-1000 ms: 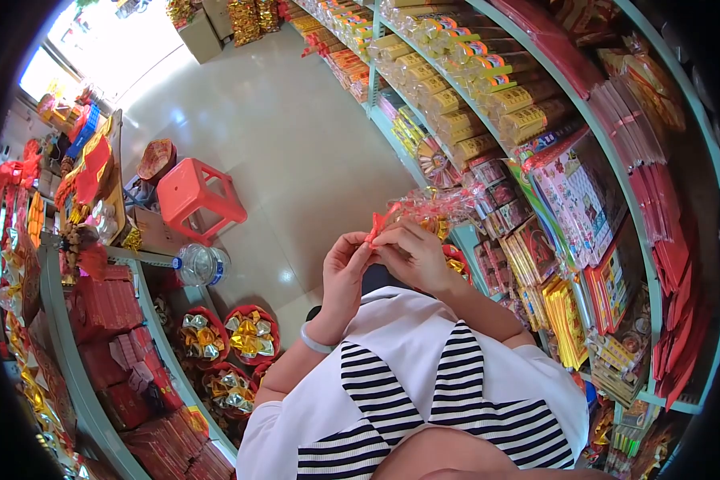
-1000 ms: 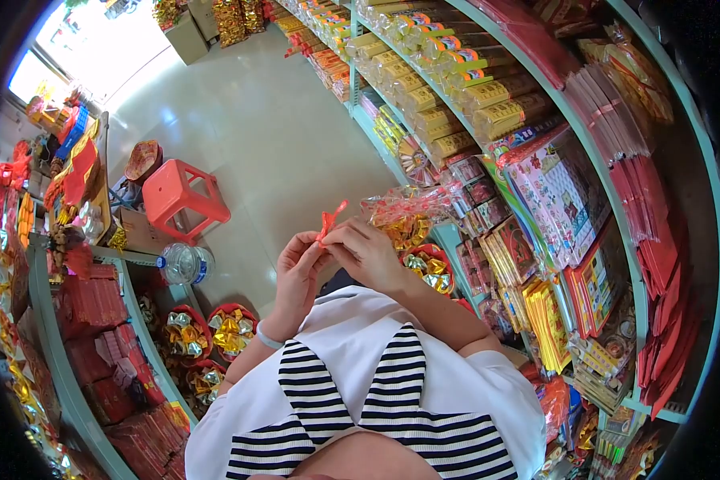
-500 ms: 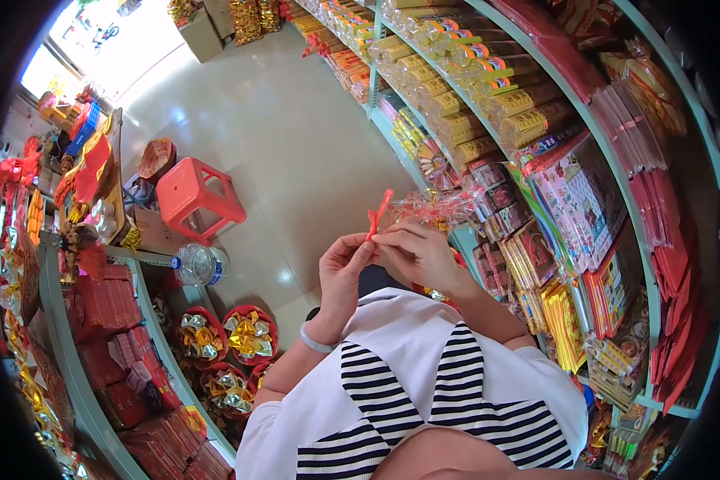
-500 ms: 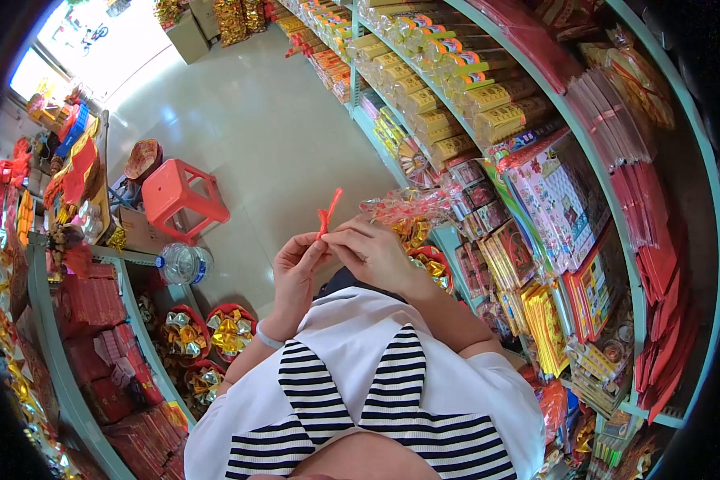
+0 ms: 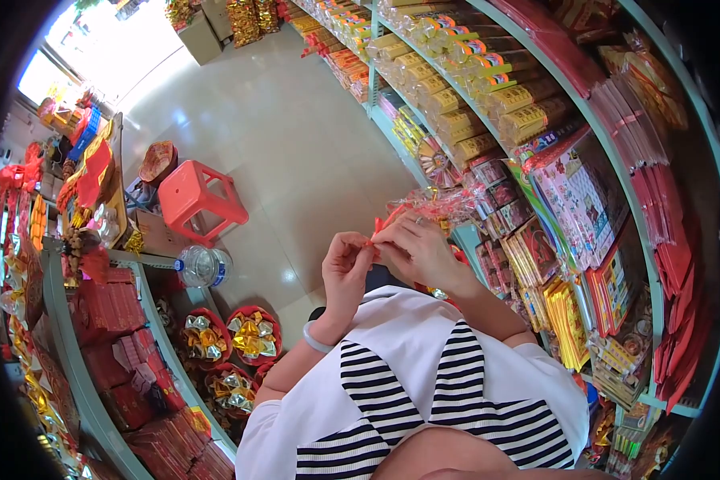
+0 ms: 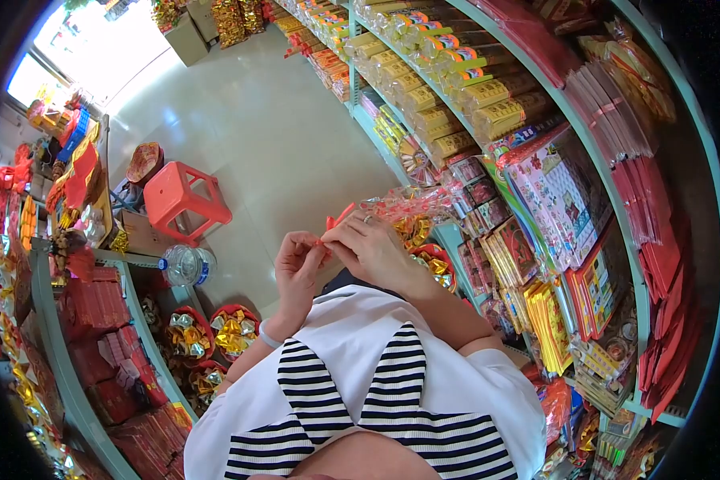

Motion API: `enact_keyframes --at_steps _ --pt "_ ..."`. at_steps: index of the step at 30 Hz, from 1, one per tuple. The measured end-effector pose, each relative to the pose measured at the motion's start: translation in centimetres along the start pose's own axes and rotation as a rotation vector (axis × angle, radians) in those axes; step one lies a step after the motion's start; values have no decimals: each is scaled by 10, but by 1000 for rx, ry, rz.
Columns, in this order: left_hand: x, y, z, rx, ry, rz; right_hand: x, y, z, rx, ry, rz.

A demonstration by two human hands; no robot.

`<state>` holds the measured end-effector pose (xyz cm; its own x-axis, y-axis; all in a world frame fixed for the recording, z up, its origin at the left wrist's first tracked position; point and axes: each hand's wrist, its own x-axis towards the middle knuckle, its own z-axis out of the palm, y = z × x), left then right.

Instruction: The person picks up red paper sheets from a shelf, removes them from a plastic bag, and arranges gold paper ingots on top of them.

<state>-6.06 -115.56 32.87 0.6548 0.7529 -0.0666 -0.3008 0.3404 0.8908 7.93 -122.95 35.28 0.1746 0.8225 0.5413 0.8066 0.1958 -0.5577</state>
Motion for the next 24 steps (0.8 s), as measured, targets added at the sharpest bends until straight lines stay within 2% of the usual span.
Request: enact_keyframes --at_steps 2,8,13,17,24 --pt "0 -1 1 7 -11 34 0 -1 0 70 -16 70" --pt "-1 -7 3 78 -20 101 2 -7 -9 90 -31 92" --pt "-2 -8 3 200 -64 134 9 -3 -24 -101 8 7" --pt "-3 -10 4 242 -162 152 8 4 -35 -8 -164 -34" --pt "-2 -18 -2 234 -240 99 -1 10 -35 44 -247 41"
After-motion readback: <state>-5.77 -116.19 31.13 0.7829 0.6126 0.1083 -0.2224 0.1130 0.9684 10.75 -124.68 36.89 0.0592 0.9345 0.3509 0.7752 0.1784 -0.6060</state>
